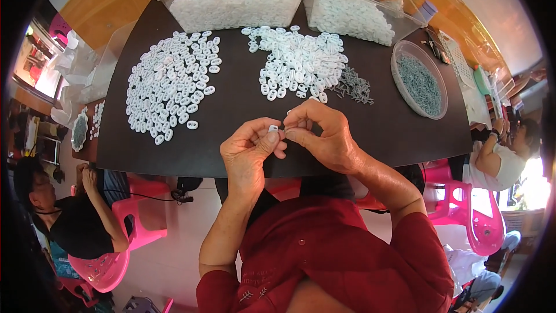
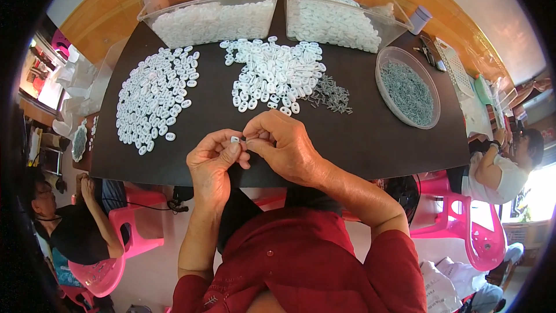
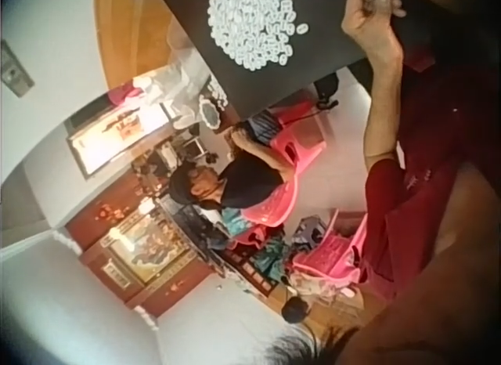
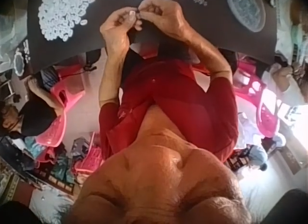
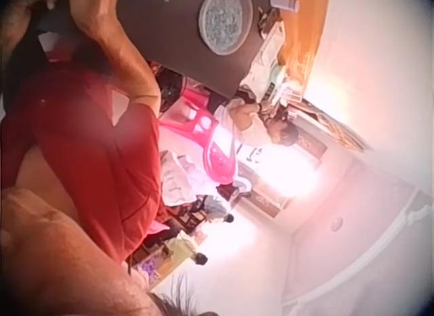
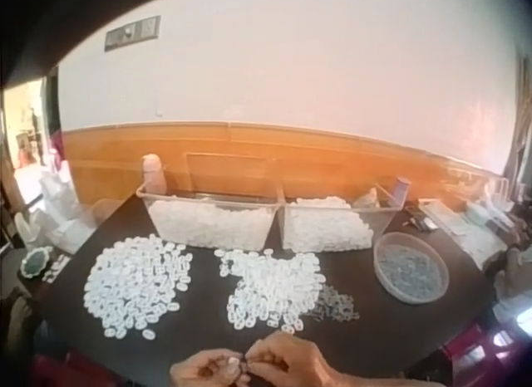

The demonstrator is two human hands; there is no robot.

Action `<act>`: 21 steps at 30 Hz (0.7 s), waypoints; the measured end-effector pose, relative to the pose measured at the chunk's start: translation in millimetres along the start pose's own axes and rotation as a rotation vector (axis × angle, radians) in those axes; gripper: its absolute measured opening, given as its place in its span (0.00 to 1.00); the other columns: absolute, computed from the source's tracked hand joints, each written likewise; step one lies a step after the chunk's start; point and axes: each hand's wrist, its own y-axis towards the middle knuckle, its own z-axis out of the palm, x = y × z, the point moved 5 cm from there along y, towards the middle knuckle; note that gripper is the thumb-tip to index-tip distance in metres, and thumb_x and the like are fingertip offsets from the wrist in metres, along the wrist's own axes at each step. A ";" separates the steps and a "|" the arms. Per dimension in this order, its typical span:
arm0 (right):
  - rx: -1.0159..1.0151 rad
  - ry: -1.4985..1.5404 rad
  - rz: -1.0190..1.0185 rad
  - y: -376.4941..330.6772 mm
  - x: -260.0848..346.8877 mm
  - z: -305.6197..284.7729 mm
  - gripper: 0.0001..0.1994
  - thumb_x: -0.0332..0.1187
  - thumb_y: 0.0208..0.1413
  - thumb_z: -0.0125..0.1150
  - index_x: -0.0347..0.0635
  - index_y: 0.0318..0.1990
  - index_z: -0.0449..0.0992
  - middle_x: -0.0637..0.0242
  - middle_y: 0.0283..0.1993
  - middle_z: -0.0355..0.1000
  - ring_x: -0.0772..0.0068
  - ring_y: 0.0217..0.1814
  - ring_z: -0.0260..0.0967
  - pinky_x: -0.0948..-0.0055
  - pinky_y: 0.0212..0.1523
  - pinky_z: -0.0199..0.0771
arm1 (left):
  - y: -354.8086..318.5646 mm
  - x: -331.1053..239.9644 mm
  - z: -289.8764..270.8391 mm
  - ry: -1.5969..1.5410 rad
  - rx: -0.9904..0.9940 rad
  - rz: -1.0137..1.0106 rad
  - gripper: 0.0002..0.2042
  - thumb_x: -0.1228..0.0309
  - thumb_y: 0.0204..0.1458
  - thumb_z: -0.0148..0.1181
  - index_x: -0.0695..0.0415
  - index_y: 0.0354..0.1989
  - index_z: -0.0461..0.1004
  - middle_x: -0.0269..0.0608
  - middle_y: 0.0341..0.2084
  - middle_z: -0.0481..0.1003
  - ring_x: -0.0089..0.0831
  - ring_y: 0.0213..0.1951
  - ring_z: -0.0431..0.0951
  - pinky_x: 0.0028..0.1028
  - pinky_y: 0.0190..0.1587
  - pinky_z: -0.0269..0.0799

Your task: Assembling small white plastic components by manually inserting pins or connecting parts at a shared workstation.

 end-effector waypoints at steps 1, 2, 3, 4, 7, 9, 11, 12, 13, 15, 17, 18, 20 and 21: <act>-0.012 -0.020 -0.010 -0.6 0.1 0.3 0.08 0.21 0.48 0.63 0.36 0.36 0.74 0.69 0.30 0.69 0.81 0.30 0.64 0.78 0.32 0.66 | -1.2 -1.3 -0.3 0.020 -0.014 0.000 0.08 0.78 0.51 0.60 0.68 0.38 0.74 0.44 0.27 0.77 0.29 0.25 0.77 0.23 0.26 0.73; -0.023 -0.040 -0.020 -0.9 0.2 0.4 0.08 0.21 0.48 0.63 0.36 0.36 0.74 0.69 0.30 0.69 0.80 0.30 0.64 0.78 0.32 0.66 | -2.0 -3.1 -0.2 0.018 -0.017 -0.001 0.08 0.78 0.51 0.60 0.68 0.38 0.74 0.44 0.27 0.77 0.29 0.25 0.77 0.23 0.26 0.73; -0.020 -0.040 -0.019 -1.0 -0.1 0.6 0.08 0.21 0.48 0.63 0.36 0.36 0.74 0.69 0.30 0.69 0.80 0.30 0.64 0.78 0.32 0.66 | -2.4 -3.7 0.0 0.001 -0.018 -0.032 0.07 0.78 0.51 0.60 0.68 0.37 0.74 0.44 0.28 0.77 0.29 0.25 0.77 0.23 0.26 0.74; -0.019 -0.081 -0.048 -0.8 1.8 0.7 0.08 0.21 0.47 0.64 0.37 0.36 0.74 0.68 0.31 0.69 0.80 0.30 0.65 0.78 0.31 0.66 | -3.3 -3.7 -0.7 -0.015 -0.021 -0.062 0.06 0.78 0.52 0.59 0.68 0.36 0.74 0.44 0.28 0.77 0.29 0.25 0.78 0.23 0.26 0.74; -0.008 -0.125 -0.078 -0.1 3.7 1.9 0.09 0.21 0.46 0.64 0.37 0.36 0.74 0.67 0.31 0.69 0.79 0.30 0.66 0.78 0.31 0.66 | -3.5 -1.6 -3.6 0.057 -0.021 0.001 0.05 0.78 0.52 0.59 0.68 0.35 0.74 0.44 0.27 0.76 0.27 0.24 0.76 0.22 0.25 0.72; -0.002 -0.129 -0.079 0.7 4.1 4.0 0.09 0.20 0.46 0.64 0.37 0.36 0.74 0.67 0.30 0.69 0.78 0.30 0.66 0.78 0.31 0.66 | -4.4 -1.6 -7.0 0.069 -0.031 0.003 0.05 0.78 0.52 0.59 0.68 0.34 0.75 0.44 0.27 0.76 0.26 0.24 0.75 0.21 0.25 0.71; -0.020 -0.134 -0.145 2.0 7.4 6.3 0.08 0.22 0.46 0.63 0.39 0.34 0.72 0.65 0.28 0.67 0.74 0.27 0.66 0.75 0.27 0.67 | -5.6 -1.9 -7.7 0.080 -0.040 0.006 0.05 0.78 0.52 0.59 0.68 0.34 0.75 0.43 0.26 0.76 0.25 0.23 0.74 0.20 0.24 0.70; -0.017 -0.135 -0.145 2.4 7.3 6.7 0.08 0.22 0.46 0.63 0.39 0.34 0.72 0.65 0.28 0.67 0.74 0.27 0.66 0.75 0.27 0.67 | -6.8 -2.0 -6.7 0.069 -0.051 -0.010 0.05 0.78 0.52 0.59 0.68 0.34 0.75 0.43 0.26 0.76 0.24 0.23 0.73 0.20 0.24 0.68; -0.013 -0.134 -0.151 3.0 7.5 7.3 0.08 0.22 0.46 0.63 0.39 0.34 0.72 0.65 0.27 0.67 0.73 0.27 0.66 0.75 0.27 0.67 | -7.7 -1.9 -6.2 0.057 -0.063 -0.027 0.05 0.79 0.52 0.59 0.68 0.33 0.75 0.42 0.26 0.76 0.23 0.23 0.72 0.19 0.24 0.67; -0.006 -0.133 -0.157 4.2 7.4 8.8 0.07 0.22 0.46 0.63 0.39 0.33 0.72 0.65 0.27 0.67 0.73 0.27 0.66 0.74 0.27 0.67 | -8.7 -2.9 -6.1 0.065 -0.068 -0.022 0.05 0.79 0.51 0.59 0.68 0.33 0.75 0.42 0.26 0.76 0.23 0.23 0.72 0.19 0.24 0.67; -0.001 -0.141 -0.193 4.4 9.1 10.3 0.07 0.22 0.46 0.63 0.39 0.33 0.72 0.65 0.26 0.66 0.71 0.26 0.66 0.74 0.26 0.66 | -9.8 -2.9 -6.7 0.073 -0.072 -0.018 0.05 0.79 0.51 0.59 0.68 0.34 0.75 0.41 0.25 0.75 0.22 0.23 0.72 0.19 0.24 0.67; 0.001 -0.142 -0.194 4.2 9.7 10.0 0.07 0.22 0.46 0.63 0.39 0.33 0.72 0.65 0.26 0.66 0.71 0.26 0.66 0.74 0.26 0.66 | -10.2 -2.6 -6.8 0.077 -0.066 -0.009 0.05 0.78 0.51 0.60 0.68 0.34 0.75 0.41 0.25 0.75 0.22 0.23 0.72 0.19 0.24 0.67; 0.046 -0.199 -0.155 3.9 8.6 11.4 0.08 0.20 0.45 0.63 0.38 0.34 0.73 0.67 0.29 0.68 0.76 0.28 0.67 0.76 0.30 0.68 | -11.6 -2.5 -7.5 0.080 -0.062 0.000 0.05 0.78 0.51 0.60 0.68 0.34 0.75 0.40 0.25 0.75 0.22 0.23 0.72 0.19 0.24 0.67; 0.049 -0.199 -0.156 3.9 8.6 11.7 0.08 0.20 0.45 0.63 0.38 0.34 0.73 0.67 0.29 0.68 0.76 0.28 0.67 0.76 0.30 0.68 | -12.3 -2.7 -7.9 0.115 -0.067 0.005 0.05 0.78 0.52 0.60 0.67 0.34 0.75 0.39 0.25 0.75 0.21 0.23 0.71 0.18 0.25 0.67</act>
